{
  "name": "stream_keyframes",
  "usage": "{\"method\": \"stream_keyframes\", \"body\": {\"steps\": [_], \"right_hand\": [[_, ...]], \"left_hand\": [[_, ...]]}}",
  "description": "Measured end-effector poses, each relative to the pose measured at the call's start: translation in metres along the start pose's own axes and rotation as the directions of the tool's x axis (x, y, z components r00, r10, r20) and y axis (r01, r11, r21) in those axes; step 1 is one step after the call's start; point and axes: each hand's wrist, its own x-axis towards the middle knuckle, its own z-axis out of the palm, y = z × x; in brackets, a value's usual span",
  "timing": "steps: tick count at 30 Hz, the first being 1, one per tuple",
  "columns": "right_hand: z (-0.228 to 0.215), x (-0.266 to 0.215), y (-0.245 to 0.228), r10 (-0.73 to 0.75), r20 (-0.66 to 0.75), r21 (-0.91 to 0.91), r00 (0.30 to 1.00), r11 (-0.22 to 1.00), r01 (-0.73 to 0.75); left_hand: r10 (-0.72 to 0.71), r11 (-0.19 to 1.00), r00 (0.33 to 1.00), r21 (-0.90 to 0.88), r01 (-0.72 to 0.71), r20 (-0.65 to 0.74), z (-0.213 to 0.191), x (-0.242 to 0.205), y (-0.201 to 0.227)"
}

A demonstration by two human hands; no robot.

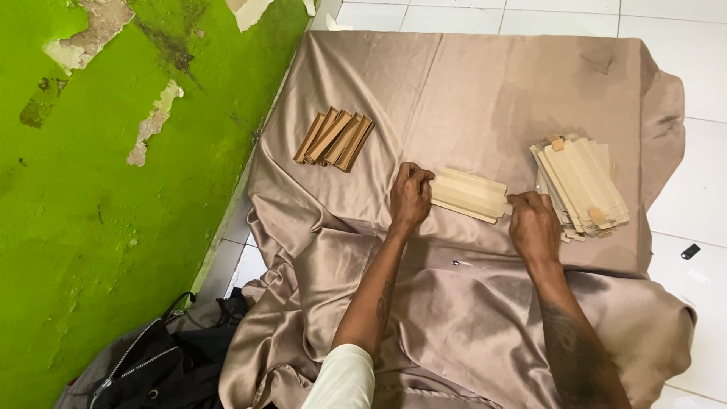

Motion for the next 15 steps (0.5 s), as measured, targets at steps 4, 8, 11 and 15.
{"method": "stream_keyframes", "body": {"steps": [4,8,11,15], "right_hand": [[-0.001,-0.002,-0.010,0.078,-0.003,-0.052,0.997,0.996,-0.078],[-0.005,0.001,-0.017,0.052,-0.003,-0.027,0.999,0.998,-0.052],[-0.007,0.002,-0.017,0.028,0.019,-0.003,0.999,1.000,-0.028],[-0.005,-0.003,-0.012,0.008,0.087,-0.104,0.996,0.995,0.001]], "left_hand": [[-0.011,1.000,1.000,0.018,0.011,-0.005,0.001,0.000,-0.004],[0.010,1.000,0.999,-0.003,-0.010,0.032,-0.001,0.000,-0.004],[0.024,1.000,0.999,-0.008,-0.024,0.047,-0.003,0.000,-0.005],[0.084,0.996,0.995,0.009,-0.085,0.055,0.016,0.002,-0.031]]}}
